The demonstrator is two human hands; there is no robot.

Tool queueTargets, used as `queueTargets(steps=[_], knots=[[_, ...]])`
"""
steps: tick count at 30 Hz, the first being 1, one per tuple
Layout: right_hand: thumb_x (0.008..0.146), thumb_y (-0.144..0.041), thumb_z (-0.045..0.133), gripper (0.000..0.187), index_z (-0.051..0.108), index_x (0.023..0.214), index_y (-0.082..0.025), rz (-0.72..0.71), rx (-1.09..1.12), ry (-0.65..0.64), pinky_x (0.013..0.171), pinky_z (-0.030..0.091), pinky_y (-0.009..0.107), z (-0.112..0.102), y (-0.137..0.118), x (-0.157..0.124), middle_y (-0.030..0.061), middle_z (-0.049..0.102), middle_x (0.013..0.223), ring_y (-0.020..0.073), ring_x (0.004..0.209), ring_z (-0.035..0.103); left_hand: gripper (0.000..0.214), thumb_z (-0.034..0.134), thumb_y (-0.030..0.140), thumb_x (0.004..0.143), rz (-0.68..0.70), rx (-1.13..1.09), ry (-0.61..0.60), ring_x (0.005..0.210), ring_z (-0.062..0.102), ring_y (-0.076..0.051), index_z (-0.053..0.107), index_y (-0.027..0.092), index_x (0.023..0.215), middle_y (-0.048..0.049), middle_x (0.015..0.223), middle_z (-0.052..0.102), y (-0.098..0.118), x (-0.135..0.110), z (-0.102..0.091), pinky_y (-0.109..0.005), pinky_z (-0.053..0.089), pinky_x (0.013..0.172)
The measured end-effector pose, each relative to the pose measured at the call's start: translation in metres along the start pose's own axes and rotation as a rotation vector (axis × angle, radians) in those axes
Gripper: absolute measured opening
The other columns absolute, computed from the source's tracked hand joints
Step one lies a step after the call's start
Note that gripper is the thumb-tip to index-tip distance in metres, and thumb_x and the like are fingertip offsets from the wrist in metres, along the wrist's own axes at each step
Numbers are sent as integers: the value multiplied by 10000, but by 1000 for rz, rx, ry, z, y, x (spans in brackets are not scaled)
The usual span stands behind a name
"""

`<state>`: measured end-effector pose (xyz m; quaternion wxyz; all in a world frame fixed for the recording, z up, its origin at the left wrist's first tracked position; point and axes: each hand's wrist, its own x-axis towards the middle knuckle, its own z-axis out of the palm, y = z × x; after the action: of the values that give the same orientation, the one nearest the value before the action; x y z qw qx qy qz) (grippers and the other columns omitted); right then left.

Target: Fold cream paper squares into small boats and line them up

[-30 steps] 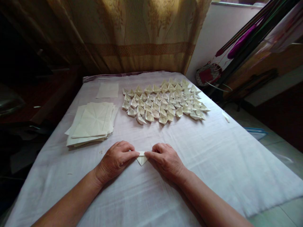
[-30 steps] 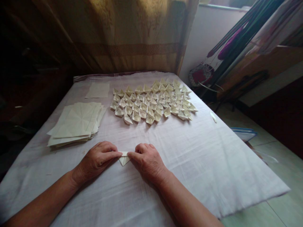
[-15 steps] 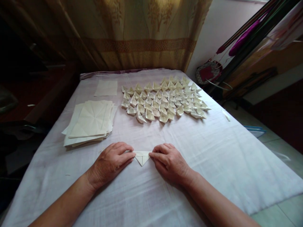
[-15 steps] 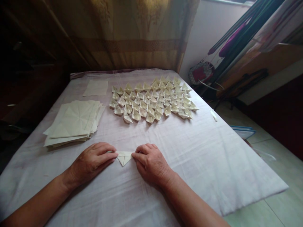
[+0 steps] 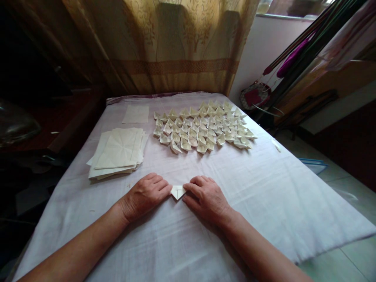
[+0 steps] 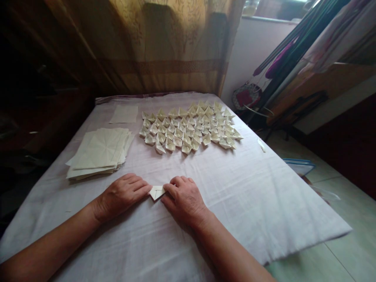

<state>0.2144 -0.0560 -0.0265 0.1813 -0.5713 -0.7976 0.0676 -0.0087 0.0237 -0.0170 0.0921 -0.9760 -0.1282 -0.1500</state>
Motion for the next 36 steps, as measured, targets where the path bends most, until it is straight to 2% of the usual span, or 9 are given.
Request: queueTargets(steps=[2, 6, 12, 16, 19, 22, 26, 30, 36], knots=[[897, -283, 646, 126, 719, 982, -227, -4, -41, 6, 767, 422, 319, 3, 0, 2, 57, 680, 937, 202, 837, 602, 169, 504, 127, 952, -62, -30, 54, 719, 612, -204, 660, 164, 896, -32, 758, 680, 2, -3, 4, -344, 465, 726], [950, -224, 546, 177, 716, 900, -215, 65, -14, 36, 721, 413, 284, 9, 3, 4, 49, 684, 854, 180, 773, 614, 147, 537, 192, 937, -357, -242, 145, 783, 652, -196, 673, 175, 993, -48, 847, 724, 8, -7, 12, -329, 489, 762], [874, -189, 599, 161, 662, 1020, -211, 267, 242, 11, 685, 399, 251, 7, 4, 7, 7, 711, 793, 166, 736, 640, 270, 579, 242, 834, -853, -717, 130, 783, 694, -172, 648, 210, 1094, -12, 854, 736, 14, -5, 14, -280, 521, 756], [863, -217, 590, 48, 631, 887, -209, 332, 280, -20, 617, 363, 238, 3, 3, 11, -9, 681, 732, 149, 657, 602, 306, 599, 282, 789, -1010, -875, 126, 792, 706, -181, 656, 217, 1082, -11, 846, 745, 14, -2, 9, -275, 531, 749], [862, -227, 580, 69, 616, 805, -211, 311, 306, -13, 596, 358, 236, 3, 4, 12, -13, 662, 699, 142, 620, 580, 292, 635, 316, 762, -1105, -949, 149, 758, 705, -191, 683, 205, 1028, -14, 800, 745, 15, 1, 5, -281, 535, 723], [860, -232, 583, 72, 632, 812, -211, 291, 332, 18, 596, 373, 241, 6, 5, 10, -10, 666, 695, 149, 623, 591, 266, 666, 368, 743, -1175, -1095, 189, 744, 703, -197, 697, 181, 930, -35, 792, 750, 17, 2, 3, -270, 532, 676], [873, -220, 580, 193, 674, 1041, -211, 192, 339, 82, 666, 425, 258, 12, 8, 7, 9, 697, 760, 168, 703, 635, 264, 663, 408, 750, -1204, -1227, 180, 611, 630, -142, 680, 169, 861, -12, 729, 703, 19, 1, 3, -222, 488, 555], [906, -228, 562, 148, 708, 890, -214, 133, 382, 62, 669, 430, 248, 12, 10, 7, 24, 700, 785, 157, 712, 640, 256, 602, 432, 816, -1175, -1230, 60, 473, 473, -96, 629, 181, 859, 58, 585, 537, 20, -1, 2, -179, 380, 422], [872, -194, 565, 146, 683, 786, -204, 162, 444, 48, 626, 405, 234, 5, 12, 10, 10, 686, 729, 138, 660, 615, 197, 615, 379, 841, -1073, -1219, 51, 607, 554, -108, 602, 184, 862, 31, 669, 589, 22, -3, 4, -199, 440, 580]])
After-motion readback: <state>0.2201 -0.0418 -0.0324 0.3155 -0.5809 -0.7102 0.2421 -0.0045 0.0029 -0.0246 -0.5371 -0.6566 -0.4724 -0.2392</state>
